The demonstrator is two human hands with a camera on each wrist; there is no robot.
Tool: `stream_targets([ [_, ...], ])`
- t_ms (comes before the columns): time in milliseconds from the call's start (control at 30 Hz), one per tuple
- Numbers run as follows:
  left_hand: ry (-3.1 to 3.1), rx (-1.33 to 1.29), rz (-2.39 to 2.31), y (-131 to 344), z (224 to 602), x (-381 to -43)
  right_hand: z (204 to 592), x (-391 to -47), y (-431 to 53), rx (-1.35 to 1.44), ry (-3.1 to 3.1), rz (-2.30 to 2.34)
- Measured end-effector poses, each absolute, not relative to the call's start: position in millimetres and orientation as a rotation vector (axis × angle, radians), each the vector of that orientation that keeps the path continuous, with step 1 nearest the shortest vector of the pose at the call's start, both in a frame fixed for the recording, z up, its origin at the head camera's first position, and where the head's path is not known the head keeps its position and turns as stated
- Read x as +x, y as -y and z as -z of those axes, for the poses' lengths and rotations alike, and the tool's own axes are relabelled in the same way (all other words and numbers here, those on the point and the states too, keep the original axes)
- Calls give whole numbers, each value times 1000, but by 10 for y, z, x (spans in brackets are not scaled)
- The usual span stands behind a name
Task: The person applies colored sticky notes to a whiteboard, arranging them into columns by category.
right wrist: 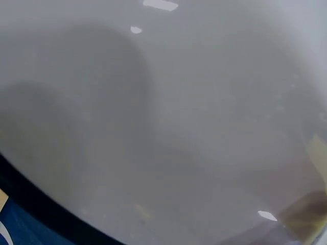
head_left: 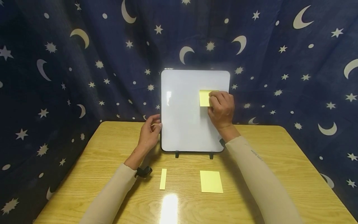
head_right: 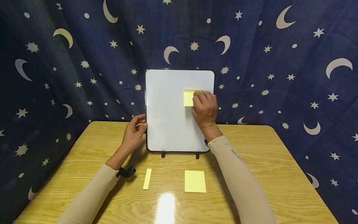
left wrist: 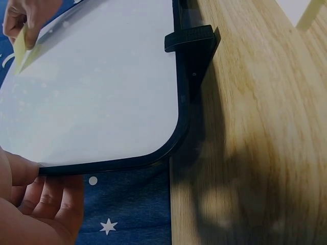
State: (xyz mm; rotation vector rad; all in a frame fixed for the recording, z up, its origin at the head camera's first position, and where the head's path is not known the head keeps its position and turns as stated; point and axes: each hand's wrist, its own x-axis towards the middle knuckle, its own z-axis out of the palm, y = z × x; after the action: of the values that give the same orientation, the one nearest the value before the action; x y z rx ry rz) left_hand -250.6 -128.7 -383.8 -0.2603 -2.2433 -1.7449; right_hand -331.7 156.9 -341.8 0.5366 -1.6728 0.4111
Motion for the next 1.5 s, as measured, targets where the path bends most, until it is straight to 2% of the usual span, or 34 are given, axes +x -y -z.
stream_targets([
  [467, 2241, -243, 1772, 1280, 3853, -2508, 3441, -3326, -1590, 531, 1732, -390],
  [700, 2235, -255, 1751, 1353, 4100, -2717, 3426, -3310, -1583, 521, 1757, -377],
  [967, 2248, -272, 1742, 1279, 3800, -2470, 3436, -3316, -1591, 506, 1779, -380],
  [1167, 2245, -295, 1731, 1265, 3771, -2449, 3445, -3313, -1623, 521, 1792, -377],
  [1500, 2249, -275, 1733, 1340, 4066, -2703, 3507, -3312, -1660, 555, 1783, -391],
])
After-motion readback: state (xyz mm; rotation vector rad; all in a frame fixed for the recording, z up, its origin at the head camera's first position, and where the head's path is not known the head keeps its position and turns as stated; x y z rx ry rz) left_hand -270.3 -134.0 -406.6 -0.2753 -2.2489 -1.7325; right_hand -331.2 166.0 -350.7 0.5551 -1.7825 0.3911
